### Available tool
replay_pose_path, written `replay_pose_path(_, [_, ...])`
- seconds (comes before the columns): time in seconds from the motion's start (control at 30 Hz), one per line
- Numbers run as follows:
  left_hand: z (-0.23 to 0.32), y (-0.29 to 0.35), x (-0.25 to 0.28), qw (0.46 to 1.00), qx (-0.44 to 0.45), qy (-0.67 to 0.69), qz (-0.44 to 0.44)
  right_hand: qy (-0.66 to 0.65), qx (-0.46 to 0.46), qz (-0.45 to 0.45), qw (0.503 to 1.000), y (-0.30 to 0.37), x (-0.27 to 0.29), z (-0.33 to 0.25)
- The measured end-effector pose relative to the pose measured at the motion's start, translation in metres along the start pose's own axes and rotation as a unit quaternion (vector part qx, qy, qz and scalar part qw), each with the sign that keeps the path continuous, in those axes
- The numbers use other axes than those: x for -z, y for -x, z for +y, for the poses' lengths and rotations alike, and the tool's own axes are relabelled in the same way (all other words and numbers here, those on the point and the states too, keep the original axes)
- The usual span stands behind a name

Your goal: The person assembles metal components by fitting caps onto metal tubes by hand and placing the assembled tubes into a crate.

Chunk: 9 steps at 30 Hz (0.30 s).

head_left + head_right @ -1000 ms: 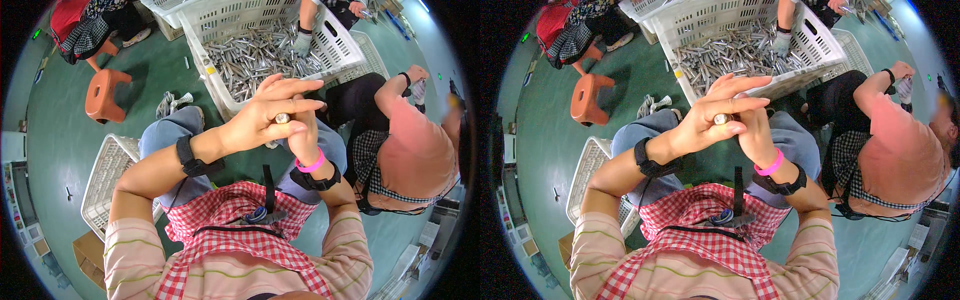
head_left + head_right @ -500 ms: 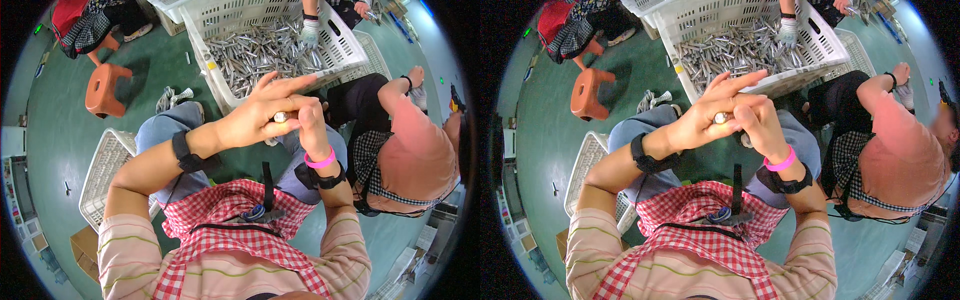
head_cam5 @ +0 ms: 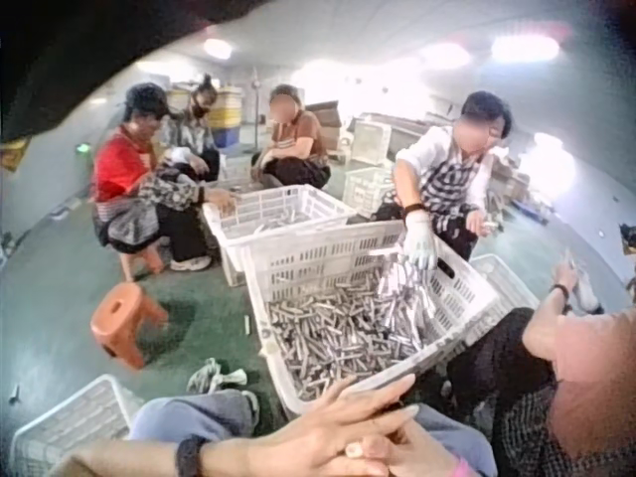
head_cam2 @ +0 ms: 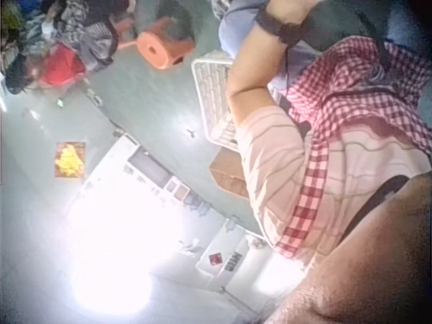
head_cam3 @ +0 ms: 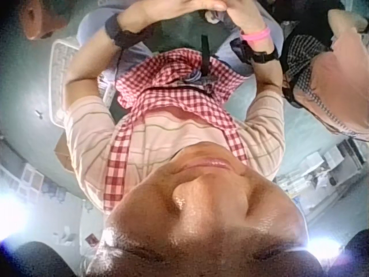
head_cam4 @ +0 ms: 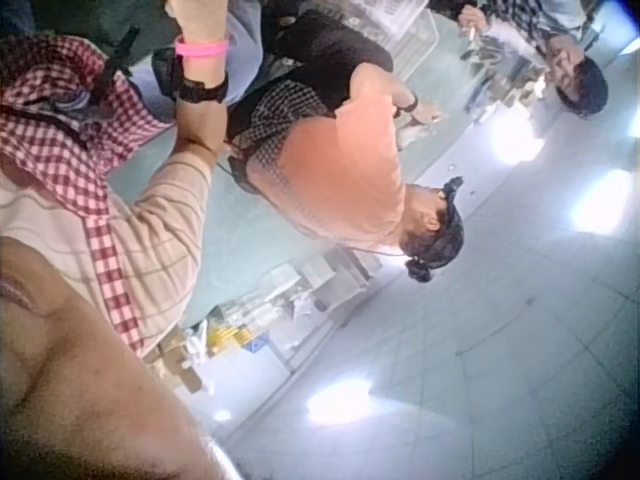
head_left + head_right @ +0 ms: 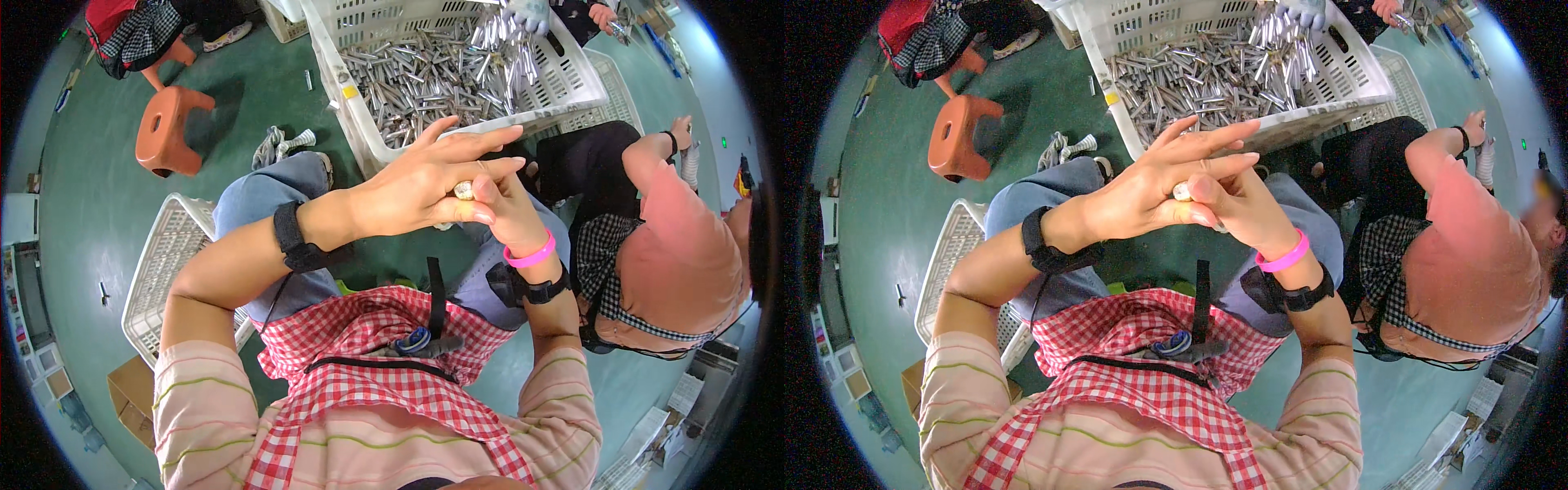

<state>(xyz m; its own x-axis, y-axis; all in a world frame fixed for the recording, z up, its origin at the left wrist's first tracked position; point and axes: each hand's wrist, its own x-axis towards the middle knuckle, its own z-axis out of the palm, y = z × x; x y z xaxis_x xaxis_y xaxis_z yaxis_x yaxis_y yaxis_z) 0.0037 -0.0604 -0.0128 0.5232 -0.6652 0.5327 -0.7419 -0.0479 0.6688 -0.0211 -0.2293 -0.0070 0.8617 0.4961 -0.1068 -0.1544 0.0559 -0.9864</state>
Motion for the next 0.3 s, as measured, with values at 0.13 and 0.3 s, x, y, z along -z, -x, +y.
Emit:
replay_pose_path(0.13, [0.004, 0.001, 0.004, 1.0, 0.011, 0.012, 0.004, 0.004, 0.001, 0.013, 1.0, 0.0, -0.004, 0.004])
replay_pose_path(0.3, [0.004, 0.003, 0.007, 0.999, 0.021, 0.035, 0.025, -0.136, -0.045, -0.022, 0.99, -0.006, -0.012, 0.011])
